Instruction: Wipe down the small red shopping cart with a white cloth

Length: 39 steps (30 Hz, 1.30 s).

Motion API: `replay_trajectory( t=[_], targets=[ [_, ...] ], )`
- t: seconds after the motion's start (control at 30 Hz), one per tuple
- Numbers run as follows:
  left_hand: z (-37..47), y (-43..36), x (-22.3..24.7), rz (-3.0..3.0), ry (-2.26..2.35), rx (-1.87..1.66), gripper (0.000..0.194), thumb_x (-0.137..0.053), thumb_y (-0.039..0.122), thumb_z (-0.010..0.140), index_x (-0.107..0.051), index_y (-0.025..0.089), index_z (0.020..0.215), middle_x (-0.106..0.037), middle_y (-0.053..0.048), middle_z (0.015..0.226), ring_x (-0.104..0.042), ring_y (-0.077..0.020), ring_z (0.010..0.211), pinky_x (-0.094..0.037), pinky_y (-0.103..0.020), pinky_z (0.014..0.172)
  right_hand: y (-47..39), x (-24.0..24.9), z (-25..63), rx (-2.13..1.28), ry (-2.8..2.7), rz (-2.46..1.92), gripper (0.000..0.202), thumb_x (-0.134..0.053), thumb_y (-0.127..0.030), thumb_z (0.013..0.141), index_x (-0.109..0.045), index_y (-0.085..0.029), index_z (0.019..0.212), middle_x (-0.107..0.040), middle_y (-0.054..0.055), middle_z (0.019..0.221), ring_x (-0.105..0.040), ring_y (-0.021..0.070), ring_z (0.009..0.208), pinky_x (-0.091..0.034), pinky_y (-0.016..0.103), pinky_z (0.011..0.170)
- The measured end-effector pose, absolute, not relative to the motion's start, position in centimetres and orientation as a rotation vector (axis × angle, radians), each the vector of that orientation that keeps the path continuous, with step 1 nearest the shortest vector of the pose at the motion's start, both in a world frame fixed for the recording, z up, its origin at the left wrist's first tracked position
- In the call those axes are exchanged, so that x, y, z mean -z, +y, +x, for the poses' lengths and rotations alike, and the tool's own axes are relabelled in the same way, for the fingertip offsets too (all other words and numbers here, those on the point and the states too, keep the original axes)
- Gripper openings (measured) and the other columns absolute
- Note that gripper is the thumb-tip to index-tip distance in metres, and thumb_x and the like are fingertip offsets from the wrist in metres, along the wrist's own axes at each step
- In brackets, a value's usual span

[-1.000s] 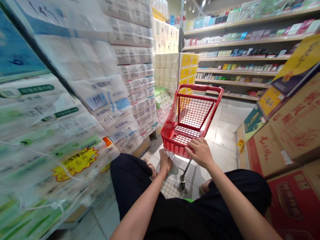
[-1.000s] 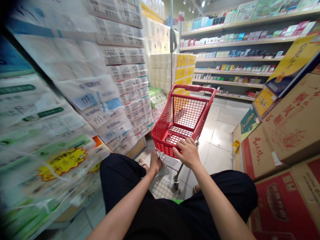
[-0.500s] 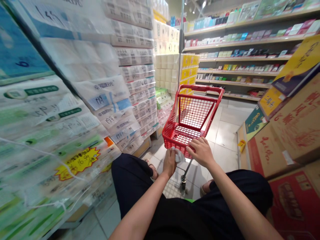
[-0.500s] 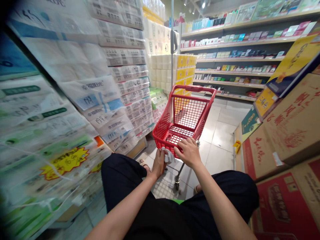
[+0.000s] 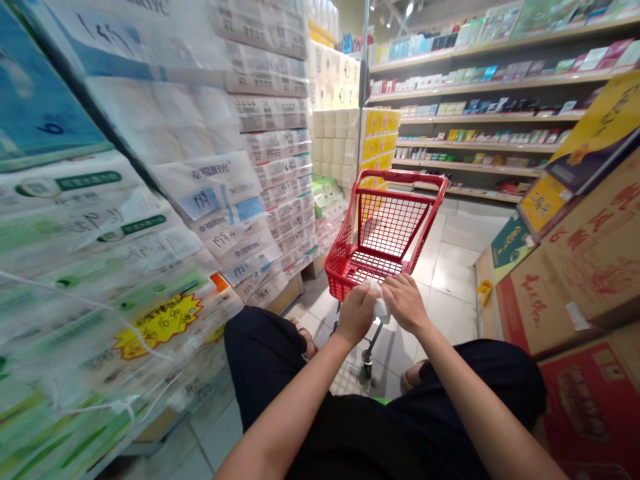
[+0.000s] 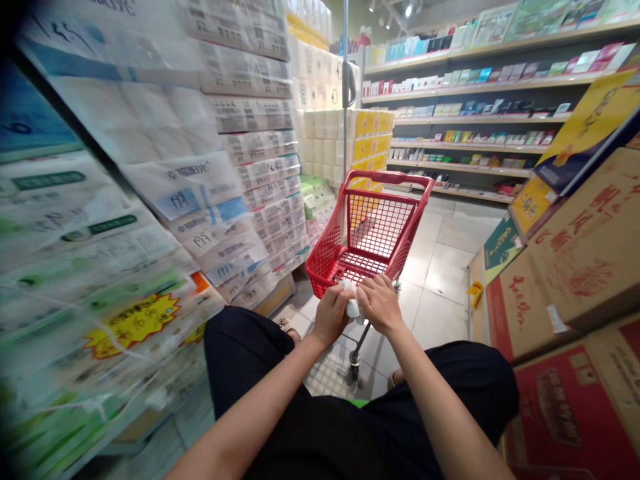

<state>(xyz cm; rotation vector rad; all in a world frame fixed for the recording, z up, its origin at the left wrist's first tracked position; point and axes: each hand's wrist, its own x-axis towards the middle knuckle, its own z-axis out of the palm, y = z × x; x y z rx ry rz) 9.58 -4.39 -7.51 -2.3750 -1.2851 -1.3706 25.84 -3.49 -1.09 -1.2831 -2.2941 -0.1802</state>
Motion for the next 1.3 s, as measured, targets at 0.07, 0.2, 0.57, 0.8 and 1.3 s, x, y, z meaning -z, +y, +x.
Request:
replay_trajectory(
  t=[0.07, 0.2, 0.57, 0.8, 1.3],
  targets=[
    [10.1, -4.3, 8.3, -2.402, -1.215, 1.207, 0.021, -0.044, 0.024, 0.096, -0.059, 0.022, 0.111, -0.059, -0.006, 0.105, -0.055, -0.0207, 0.101, -0.047, -0.034, 0.087, -3.4, 1.2, 26.1, 0.164, -2.292, -1.273, 0.045, -0.022, -0.031, 0.101, -0.061, -0.023, 0.081, -0.06, 0.002, 0.085, -0.046, 0.0178, 0.085, -0.03, 0.036, 0.094],
    [9.8, -4.7, 10.9, -2.493, -1.185, 0.943, 0.022, -0.042, 0.023, 0.098, -0.061, 0.021, 0.111, -0.061, -0.006, 0.105, -0.056, -0.0198, 0.095, -0.047, -0.033, 0.084, -3.5, 1.2, 26.3, 0.154, -2.293, -1.266, 0.043, -0.022, -0.029, 0.101, -0.063, -0.024, 0.09, -0.062, 0.002, 0.089, -0.047, 0.0181, 0.088, -0.029, 0.036, 0.097],
    [8.7, -5.6, 7.0, -2.463, -1.067, 1.103, 0.027, -0.038, 0.024, 0.099, -0.06, 0.023, 0.113, -0.06, -0.006, 0.106, -0.055, -0.0201, 0.103, -0.046, -0.036, 0.092, -2.8, 2.0, 26.5, 0.158, -2.277, -1.236, 0.045, -0.021, -0.033, 0.101, -0.062, -0.024, 0.086, -0.062, 0.002, 0.089, -0.047, 0.0187, 0.088, -0.031, 0.039, 0.097],
    [8.7, -3.5, 5.0, -2.386, -1.197, 0.892, 0.041, -0.042, 0.023, 0.097, -0.043, 0.02, 0.138, -0.052, -0.01, 0.136, -0.047, -0.0226, 0.126, -0.036, -0.043, 0.111, -3.0, 2.0, 26.8, 0.127, -2.265, -1.225, 0.048, -0.019, -0.032, 0.101, -0.063, -0.023, 0.085, -0.064, 0.003, 0.091, -0.049, 0.0184, 0.089, -0.033, 0.039, 0.097],
    [-0.2, 0.6, 2.1, -2.405, -1.268, 0.673, 0.034, -0.044, 0.012, 0.092, -0.057, 0.025, 0.121, -0.061, -0.003, 0.126, -0.038, -0.0205, 0.138, -0.017, -0.047, 0.122, -2.9, 1.8, 29.0, -0.023, -2.283, -1.178, 0.044, -0.024, -0.034, 0.101, -0.068, -0.028, 0.099, -0.068, -0.001, 0.108, -0.051, 0.0203, 0.101, -0.031, 0.042, 0.104]
  ],
)
